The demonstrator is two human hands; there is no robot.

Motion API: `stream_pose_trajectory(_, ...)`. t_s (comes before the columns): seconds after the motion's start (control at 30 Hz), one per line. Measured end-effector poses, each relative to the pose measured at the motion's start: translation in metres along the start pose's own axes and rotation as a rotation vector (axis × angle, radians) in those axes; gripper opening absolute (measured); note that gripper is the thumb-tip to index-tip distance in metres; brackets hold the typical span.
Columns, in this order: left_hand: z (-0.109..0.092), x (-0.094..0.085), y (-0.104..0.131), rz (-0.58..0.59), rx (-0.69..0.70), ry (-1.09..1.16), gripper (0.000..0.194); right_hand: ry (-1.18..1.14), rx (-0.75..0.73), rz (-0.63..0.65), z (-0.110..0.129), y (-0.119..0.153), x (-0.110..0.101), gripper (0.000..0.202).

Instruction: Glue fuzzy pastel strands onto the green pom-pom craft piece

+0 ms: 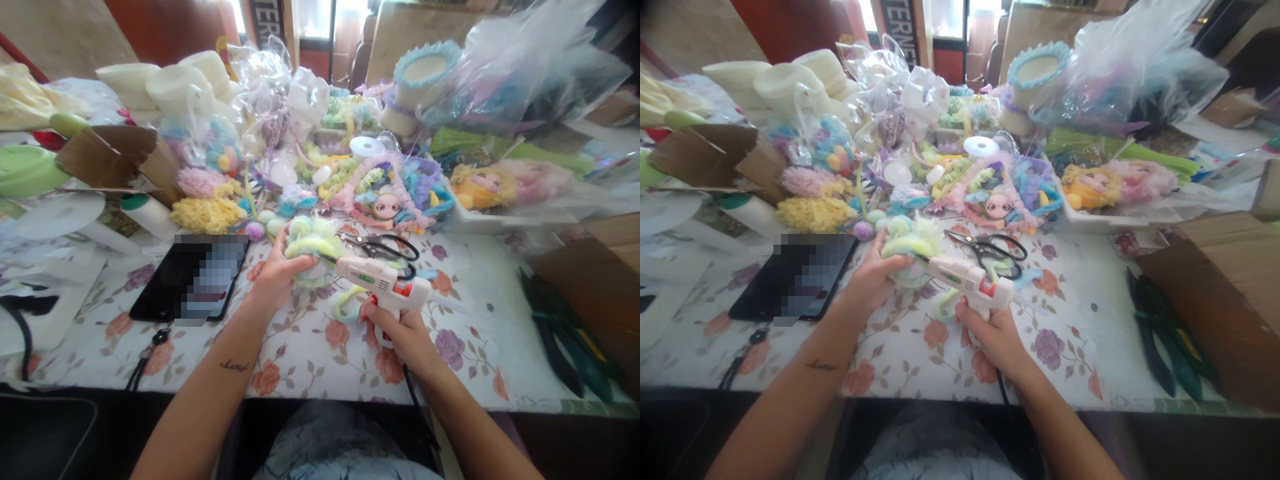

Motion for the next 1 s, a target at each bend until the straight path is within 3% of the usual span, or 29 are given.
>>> stream_pose_trajectory(0.2, 0.0024, -0.0012, -0.0007, 0.004, -0.009, -0.009, 0.104, 0.009, 0.003, 0.008, -0.0009, -0.0002, 0.0005, 0.034)
stream_pose_trajectory(1.0, 0.0005, -0.0033, -0.0007, -0.002, 0.01, -0.027, 0.084, 0.025, 0.002, 0.004, -0.0036, -0.0006, -0.0011, 0.034)
Point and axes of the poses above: each hand's wrist, its own y-axis away from the middle knuckle, its own x-axis out of the palm, z = x × y, the point moved 2 cm from there along -y, towards the middle knuckle, and after that the axes turned 10 degrees about -x, right-handed, at the moved point
